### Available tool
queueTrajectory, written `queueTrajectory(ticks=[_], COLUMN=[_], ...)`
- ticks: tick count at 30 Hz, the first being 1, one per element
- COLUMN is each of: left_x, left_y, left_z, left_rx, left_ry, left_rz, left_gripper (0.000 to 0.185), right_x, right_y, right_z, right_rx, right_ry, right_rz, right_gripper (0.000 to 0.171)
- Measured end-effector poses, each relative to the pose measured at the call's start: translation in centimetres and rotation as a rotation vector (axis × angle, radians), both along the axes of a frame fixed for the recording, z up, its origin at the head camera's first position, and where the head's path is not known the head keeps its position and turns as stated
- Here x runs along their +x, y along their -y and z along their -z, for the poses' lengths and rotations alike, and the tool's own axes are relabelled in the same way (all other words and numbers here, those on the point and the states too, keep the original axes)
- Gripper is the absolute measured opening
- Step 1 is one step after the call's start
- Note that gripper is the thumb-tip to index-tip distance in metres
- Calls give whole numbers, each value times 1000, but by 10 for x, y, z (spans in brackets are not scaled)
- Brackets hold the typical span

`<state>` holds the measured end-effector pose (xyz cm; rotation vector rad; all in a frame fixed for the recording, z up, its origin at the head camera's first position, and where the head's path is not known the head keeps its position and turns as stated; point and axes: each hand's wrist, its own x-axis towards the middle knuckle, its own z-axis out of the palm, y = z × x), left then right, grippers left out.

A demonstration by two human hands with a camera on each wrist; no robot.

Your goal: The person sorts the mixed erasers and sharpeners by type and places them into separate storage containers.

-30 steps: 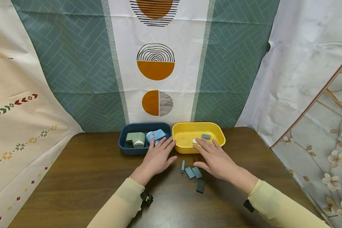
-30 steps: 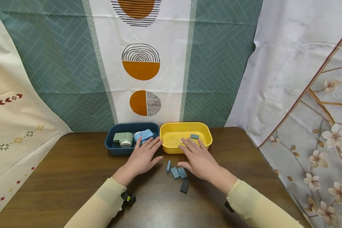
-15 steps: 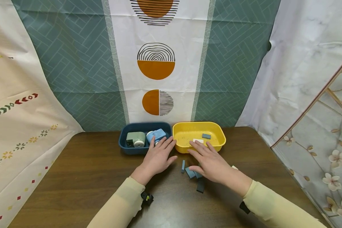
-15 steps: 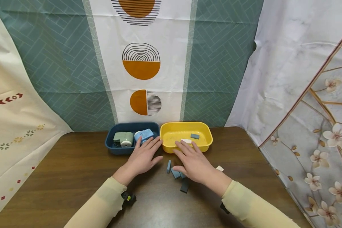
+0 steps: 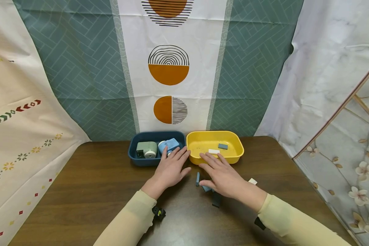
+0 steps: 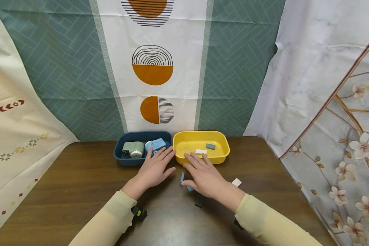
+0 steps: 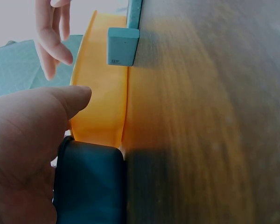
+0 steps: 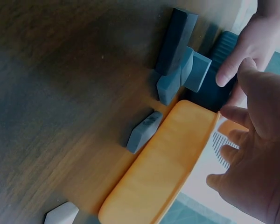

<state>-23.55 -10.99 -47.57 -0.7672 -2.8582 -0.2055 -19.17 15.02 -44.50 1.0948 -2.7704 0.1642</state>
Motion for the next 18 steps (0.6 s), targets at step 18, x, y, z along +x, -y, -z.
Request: queueTrajectory(ticks=[18], left_x=[1], left_y=[-1], left_z=[-1], left_rx=[6], left_ry=[3], left_rz=[-2], left_gripper=[72], right_x=[-5], right_y=[8], right_z=[9], right_rx=[16], right_ry=[41], right_rz=[4], right_gripper=[66])
